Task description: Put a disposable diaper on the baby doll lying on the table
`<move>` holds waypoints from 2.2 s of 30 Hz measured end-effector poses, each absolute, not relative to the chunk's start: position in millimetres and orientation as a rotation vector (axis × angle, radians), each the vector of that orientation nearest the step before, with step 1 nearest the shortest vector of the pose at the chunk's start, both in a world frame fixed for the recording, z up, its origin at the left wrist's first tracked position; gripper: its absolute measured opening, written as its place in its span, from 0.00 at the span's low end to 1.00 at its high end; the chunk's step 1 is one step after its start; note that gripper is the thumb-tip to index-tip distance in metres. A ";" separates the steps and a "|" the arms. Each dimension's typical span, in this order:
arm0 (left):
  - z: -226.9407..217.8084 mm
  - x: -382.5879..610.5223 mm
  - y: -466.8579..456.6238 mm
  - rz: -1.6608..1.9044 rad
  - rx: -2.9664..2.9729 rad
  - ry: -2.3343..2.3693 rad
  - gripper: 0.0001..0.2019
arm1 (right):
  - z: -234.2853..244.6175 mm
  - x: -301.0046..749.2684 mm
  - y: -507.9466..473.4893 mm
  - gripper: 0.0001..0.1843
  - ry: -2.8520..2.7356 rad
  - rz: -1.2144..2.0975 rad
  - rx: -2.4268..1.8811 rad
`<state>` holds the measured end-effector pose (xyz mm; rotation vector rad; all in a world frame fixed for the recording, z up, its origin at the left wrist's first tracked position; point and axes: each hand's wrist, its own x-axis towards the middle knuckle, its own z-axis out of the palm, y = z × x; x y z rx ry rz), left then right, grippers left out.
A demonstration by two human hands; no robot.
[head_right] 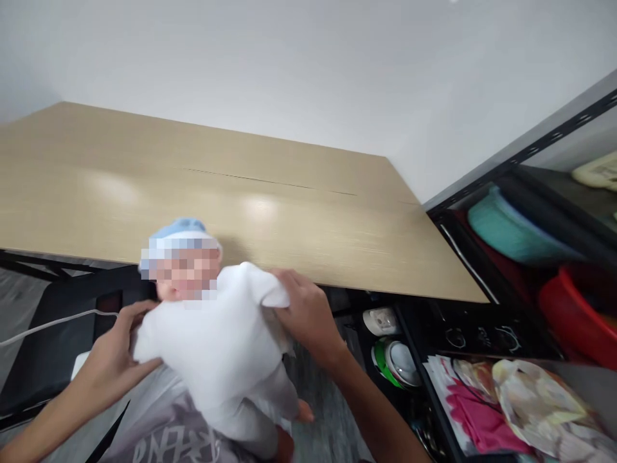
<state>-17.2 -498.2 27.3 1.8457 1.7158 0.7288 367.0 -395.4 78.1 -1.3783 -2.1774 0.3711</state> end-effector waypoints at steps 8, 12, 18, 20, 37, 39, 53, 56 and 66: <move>59.4 9.7 -350.1 0.474 2.292 1.639 0.30 | 29.4 402.8 -349.6 0.15 -2.025 0.237 -1.580; 47.0 9.2 -314.8 0.464 2.404 1.706 0.29 | 11.8 414.9 -334.5 0.19 -2.012 0.217 -1.554; 36.5 0.5 -265.3 0.466 2.440 1.869 0.27 | -7.6 420.6 -285.5 0.24 -1.977 0.130 -1.555; 33.9 -2.0 -243.5 0.465 2.462 1.869 0.28 | -13.0 419.2 -260.9 0.26 -1.985 0.111 -1.548; 10.3 -15.3 -38.9 0.693 2.495 1.932 0.36 | -25.5 405.2 -43.2 0.31 -2.016 0.042 -1.415; 9.5 -13.7 -18.1 0.723 2.488 1.963 0.38 | -27.0 405.7 -22.9 0.32 -2.012 0.021 -1.388; 7.1 -11.6 64.5 0.759 2.599 1.954 0.43 | -35.6 413.3 63.5 0.39 -1.961 -0.180 -1.469; 7.2 -25.3 47.6 0.775 2.639 1.883 0.43 | -40.4 422.9 50.3 0.40 -1.980 -0.201 -1.485; 13.8 -42.4 46.3 0.824 2.540 1.865 0.42 | -47.2 437.7 59.7 0.35 -1.981 -0.120 -1.471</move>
